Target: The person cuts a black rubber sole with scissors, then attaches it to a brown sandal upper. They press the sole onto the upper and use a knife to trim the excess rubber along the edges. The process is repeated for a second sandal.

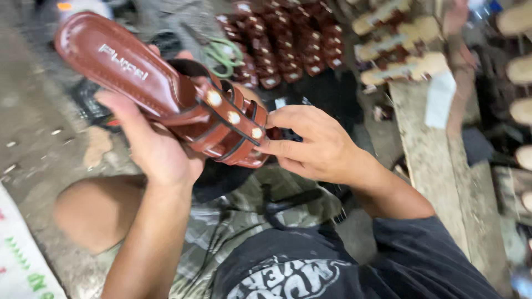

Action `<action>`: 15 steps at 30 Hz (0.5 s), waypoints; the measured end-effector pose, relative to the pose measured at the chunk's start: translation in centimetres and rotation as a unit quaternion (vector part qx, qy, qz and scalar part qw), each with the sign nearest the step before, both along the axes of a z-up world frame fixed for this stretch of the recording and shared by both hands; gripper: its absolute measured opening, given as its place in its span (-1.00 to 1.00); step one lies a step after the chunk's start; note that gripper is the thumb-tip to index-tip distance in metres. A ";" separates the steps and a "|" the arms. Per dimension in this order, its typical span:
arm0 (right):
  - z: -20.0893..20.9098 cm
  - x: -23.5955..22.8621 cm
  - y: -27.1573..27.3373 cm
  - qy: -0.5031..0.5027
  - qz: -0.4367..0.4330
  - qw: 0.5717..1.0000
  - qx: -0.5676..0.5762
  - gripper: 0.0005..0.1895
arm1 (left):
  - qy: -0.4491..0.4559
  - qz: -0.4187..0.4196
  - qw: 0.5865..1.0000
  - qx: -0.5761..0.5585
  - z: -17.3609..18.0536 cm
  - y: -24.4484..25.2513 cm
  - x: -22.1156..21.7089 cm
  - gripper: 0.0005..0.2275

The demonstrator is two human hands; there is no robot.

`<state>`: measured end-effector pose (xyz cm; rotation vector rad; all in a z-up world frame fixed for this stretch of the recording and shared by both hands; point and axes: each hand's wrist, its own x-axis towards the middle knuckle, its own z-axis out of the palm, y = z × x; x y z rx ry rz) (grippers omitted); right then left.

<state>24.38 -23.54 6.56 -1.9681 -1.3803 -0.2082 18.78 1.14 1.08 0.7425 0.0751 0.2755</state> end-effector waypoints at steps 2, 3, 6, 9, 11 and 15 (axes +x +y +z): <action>0.8 0.3 2.7 0.026 0.000 1.000 0.013 -0.57 | -0.002 0.065 0.997 0.042 -0.7 1.7 -0.3 -0.24; 1.1 0.4 3.8 0.052 -0.024 0.998 0.038 -0.57 | -0.011 0.094 0.990 0.100 -0.9 2.4 -0.5 -0.23; 1.3 1.1 7.5 0.079 -0.027 0.993 0.080 -0.52 | -0.036 0.174 0.956 0.235 -1.9 4.0 -0.7 -0.20; 1.3 2.0 11.4 0.088 -0.001 0.994 0.068 -0.57 | -0.070 0.232 0.934 0.263 -3.1 4.5 -0.4 -0.18; 1.1 2.9 13.6 0.081 0.018 0.995 0.054 -0.63 | -0.089 0.232 0.937 0.244 -4.0 5.4 -0.5 -0.16; 0.0 8.1 17.3 0.044 0.041 0.998 0.026 -0.73 | -0.026 0.207 0.926 0.314 -5.4 8.2 -0.8 -0.11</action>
